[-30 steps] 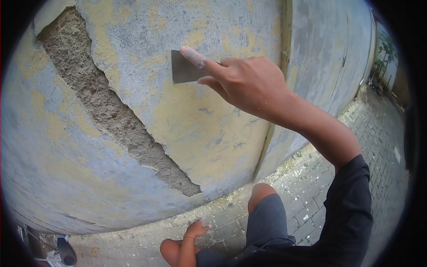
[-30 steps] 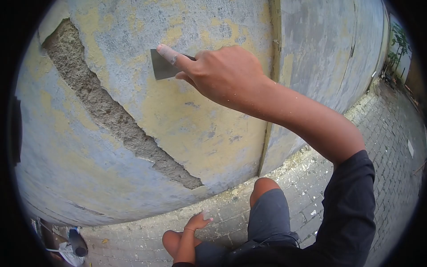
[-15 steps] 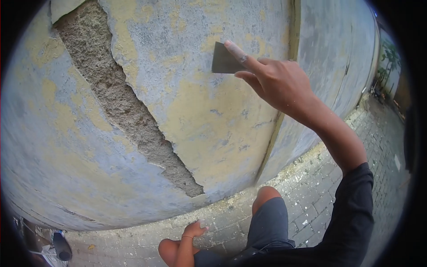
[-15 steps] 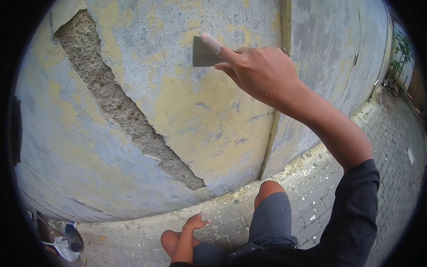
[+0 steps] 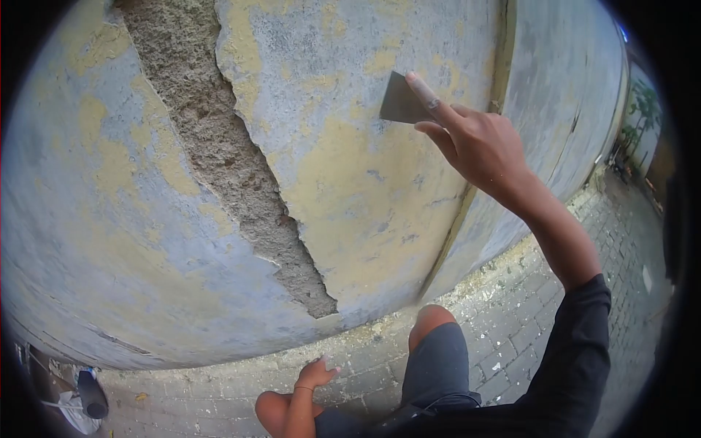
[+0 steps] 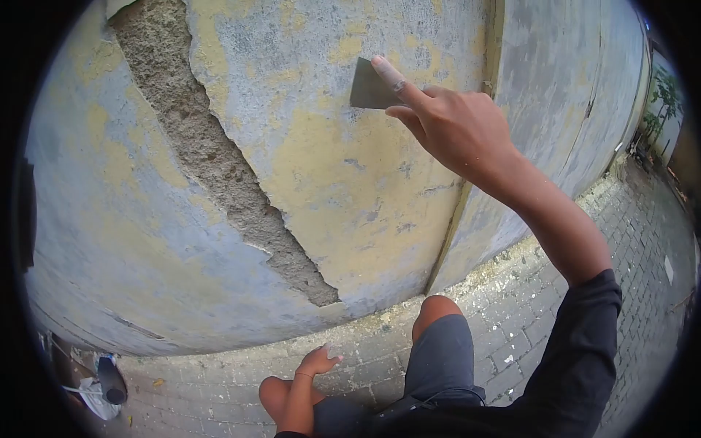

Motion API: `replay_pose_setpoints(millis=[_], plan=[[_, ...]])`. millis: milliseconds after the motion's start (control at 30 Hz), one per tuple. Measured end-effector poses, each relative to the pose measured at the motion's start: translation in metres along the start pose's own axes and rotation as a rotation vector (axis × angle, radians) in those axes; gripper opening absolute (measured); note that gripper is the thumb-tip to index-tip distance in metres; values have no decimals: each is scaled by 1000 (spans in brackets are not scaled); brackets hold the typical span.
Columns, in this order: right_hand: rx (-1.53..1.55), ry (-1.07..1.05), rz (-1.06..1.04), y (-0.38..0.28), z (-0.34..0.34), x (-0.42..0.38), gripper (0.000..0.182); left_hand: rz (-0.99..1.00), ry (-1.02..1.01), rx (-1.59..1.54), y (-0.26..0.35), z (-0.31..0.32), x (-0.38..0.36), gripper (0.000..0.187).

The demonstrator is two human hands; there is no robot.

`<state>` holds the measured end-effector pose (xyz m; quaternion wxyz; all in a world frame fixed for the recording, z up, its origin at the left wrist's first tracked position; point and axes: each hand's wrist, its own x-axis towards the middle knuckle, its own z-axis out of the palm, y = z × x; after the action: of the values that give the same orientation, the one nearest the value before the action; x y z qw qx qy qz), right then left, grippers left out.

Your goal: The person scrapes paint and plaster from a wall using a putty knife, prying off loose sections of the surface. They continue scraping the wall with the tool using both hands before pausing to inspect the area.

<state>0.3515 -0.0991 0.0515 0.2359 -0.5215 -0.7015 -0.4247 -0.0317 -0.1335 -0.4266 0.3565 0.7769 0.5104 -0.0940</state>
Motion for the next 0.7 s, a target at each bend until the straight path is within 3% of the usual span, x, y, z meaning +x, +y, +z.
replay_pose_setpoints(millis=[133,467,600,700], plan=[[-7,-139,-29,-47,-16,23,64,31,-11,5,5,6,4,82],[-89,-94,-55,15,7,-34,69,67,22,-32,12,-7,-2,80],[10,-151,-126,-57,8,-10,67,86,42,-57,8,0,11,81],[24,-152,-146,-67,10,-14,67,60,12,-34,0,5,16,82]])
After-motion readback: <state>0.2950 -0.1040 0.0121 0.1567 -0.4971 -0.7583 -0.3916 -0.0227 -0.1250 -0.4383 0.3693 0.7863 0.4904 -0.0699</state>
